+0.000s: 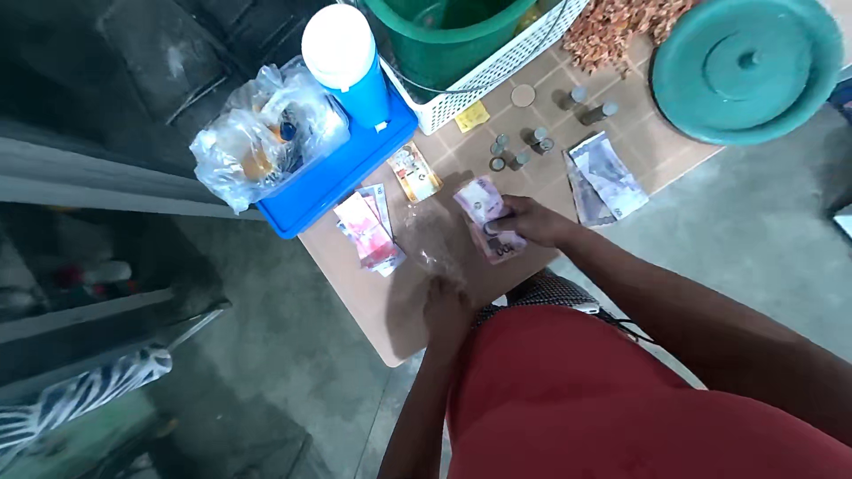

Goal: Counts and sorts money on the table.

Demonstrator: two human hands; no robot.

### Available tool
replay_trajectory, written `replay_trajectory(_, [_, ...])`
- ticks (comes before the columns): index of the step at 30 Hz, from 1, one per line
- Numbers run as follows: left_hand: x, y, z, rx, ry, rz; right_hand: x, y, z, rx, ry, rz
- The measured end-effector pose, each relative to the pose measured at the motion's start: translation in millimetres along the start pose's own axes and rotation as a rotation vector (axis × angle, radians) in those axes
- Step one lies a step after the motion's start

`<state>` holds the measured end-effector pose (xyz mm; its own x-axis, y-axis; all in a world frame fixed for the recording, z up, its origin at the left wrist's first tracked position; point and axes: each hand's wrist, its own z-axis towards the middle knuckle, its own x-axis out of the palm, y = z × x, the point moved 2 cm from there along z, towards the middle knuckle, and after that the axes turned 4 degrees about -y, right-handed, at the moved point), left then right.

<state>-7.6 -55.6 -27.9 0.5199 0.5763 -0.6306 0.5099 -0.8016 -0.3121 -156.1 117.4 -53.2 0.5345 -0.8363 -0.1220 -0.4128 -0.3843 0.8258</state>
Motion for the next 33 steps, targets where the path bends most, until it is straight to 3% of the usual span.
replay_trajectory(3, [-4.0, 17.1, -0.2, 0.062, 0.001, -0.049, -29.1, 2.4, -7.9, 0.038, 0.056, 0.33])
replay_trajectory(11, [-44.2, 19.0, -32.3, 0.18, -0.032, -0.124, -53.7, 8.5, -12.6, 0.007, 0.146, 0.381])
replay_trajectory(16, [-42.1, 5.0, -18.7, 0.406, -0.408, -0.283, -46.3, 14.2, -10.1, 0.022, 0.205, 0.406])
replay_trajectory(18, [-27.2, 8.9, 2.9, 0.383, -0.315, -0.197, -40.7, 16.1, -8.9, 0.016, 0.233, 0.413])
replay_trajectory(20, [-14.4, 15.3, 16.9, 0.308, -0.104, -0.05, -35.8, 18.6, -9.4, 0.02, 0.247, 0.418])
replay_trajectory(23, [-9.5, 20.8, 13.0, 0.217, 0.038, 0.072, -32.7, 17.2, -11.3, 0.031, 0.252, 0.444])
replay_trajectory(29, [-16.9, 32.3, 5.5, 0.143, 0.058, 0.103, -25.3, 9.6, -10.7, 0.049, 0.211, 0.374])
replay_trajectory(33, [-19.4, 34.8, 7.2, 0.131, 0.085, 0.134, -17.8, 0.2, -3.1, 0.043, 0.074, -0.078])
